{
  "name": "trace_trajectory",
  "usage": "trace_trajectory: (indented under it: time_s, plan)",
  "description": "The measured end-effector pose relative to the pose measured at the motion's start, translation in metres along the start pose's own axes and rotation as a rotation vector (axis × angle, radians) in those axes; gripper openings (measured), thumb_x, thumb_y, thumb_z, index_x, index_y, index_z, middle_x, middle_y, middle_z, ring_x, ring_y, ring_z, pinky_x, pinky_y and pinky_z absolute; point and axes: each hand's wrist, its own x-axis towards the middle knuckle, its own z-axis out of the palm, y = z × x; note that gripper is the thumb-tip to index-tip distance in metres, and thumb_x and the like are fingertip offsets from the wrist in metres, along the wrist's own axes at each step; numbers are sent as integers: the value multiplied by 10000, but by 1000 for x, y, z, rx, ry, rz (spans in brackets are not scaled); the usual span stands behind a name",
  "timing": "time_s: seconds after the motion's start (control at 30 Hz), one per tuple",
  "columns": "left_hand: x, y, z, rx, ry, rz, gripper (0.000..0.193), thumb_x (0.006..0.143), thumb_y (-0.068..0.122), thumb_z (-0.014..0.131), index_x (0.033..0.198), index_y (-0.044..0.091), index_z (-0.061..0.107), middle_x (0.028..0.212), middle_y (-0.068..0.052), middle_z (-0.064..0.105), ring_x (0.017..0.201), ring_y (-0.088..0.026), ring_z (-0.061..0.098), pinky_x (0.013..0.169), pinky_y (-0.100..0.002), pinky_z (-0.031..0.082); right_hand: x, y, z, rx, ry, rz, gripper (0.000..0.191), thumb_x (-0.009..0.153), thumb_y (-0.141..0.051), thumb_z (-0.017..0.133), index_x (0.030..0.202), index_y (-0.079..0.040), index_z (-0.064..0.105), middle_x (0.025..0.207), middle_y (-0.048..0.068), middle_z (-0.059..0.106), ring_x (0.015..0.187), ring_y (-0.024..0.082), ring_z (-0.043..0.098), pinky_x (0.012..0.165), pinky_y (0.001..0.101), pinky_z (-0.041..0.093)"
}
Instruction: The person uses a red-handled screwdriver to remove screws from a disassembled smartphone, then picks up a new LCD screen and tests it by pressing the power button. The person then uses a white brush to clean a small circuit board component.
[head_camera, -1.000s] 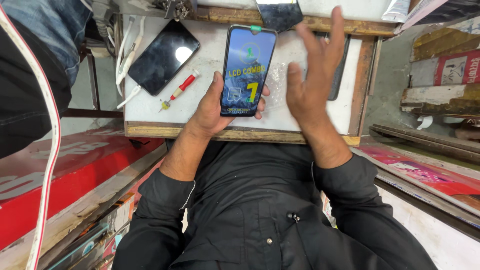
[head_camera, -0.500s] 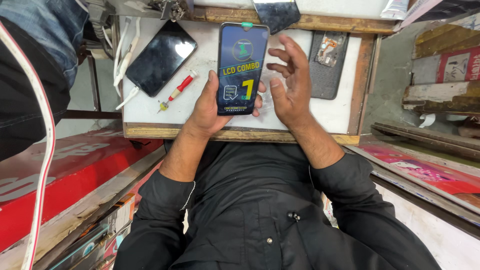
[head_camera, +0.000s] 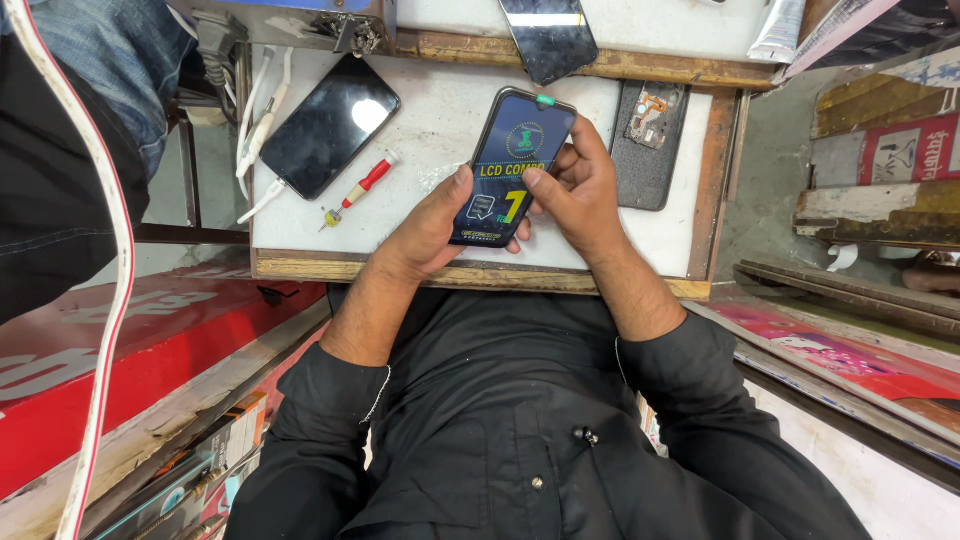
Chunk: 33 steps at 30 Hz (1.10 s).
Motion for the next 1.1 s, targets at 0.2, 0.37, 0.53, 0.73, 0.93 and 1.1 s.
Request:
trace_trajectory:
  time_s: [0.2, 0.37, 0.53, 0.73, 0.93, 1.1]
  plan:
    - [-3, 6, 12, 193, 227, 98, 697, 1100, 446, 575, 1583, -19, 384, 1413, -144, 605, 1248, -164, 646, 1070, -338, 545, 1, -1, -3, 153, -5, -91, 580, 1020, -107, 728, 1503, -15, 419, 1250, 135, 699, 1166, 170, 686, 1031, 319, 582]
    - [-17, 8, 27, 592, 336, 138, 551, 1048, 187, 658, 1514, -29, 460, 1224, -133, 706, 1089, -146, 672, 959, -289, 552, 0, -1, -9, 215, 50, -103, 559, 1019, -114, 732, 1482, -22, 434, 1278, 125, 693, 1210, 170, 670, 1080, 327, 551]
    - [-26, 12, 39, 878, 506, 174, 345, 1032, 104, 661, 1345, -31, 611, 1091, -114, 791, 1021, -130, 739, 904, -270, 576, -2, 6, -8, 147, 25, -99, 496, 1050, -176, 731, 1437, -21, 461, 1252, 143, 708, 1175, 180, 689, 1044, 339, 565]
    - [-27, 11, 44, 952, 622, 177, 312, 1036, 119, 652, 1305, -39, 642, 1040, -113, 789, 953, -120, 734, 847, -249, 568, -2, 13, -14, 155, 0, -117, 466, 1102, -268, 669, 1441, -7, 484, 1293, 101, 683, 1178, 152, 683, 1035, 307, 582]
    - [-24, 2, 44, 607, 594, 283, 302, 1076, 93, 609, 1332, -67, 603, 1115, -111, 761, 1010, -112, 705, 912, -245, 560, -6, 15, -22, -110, -166, 0, 360, 1027, -176, 698, 1316, 18, 606, 1053, 104, 730, 908, 116, 651, 790, 258, 527]
    - [-16, -5, 49, 547, 548, 296, 300, 1077, 93, 594, 1333, -64, 583, 1173, -110, 750, 1073, -109, 696, 957, -251, 547, -13, 16, -30, -50, -170, 14, 289, 1041, -138, 698, 1268, 23, 619, 1075, 98, 715, 979, 121, 670, 865, 268, 561]
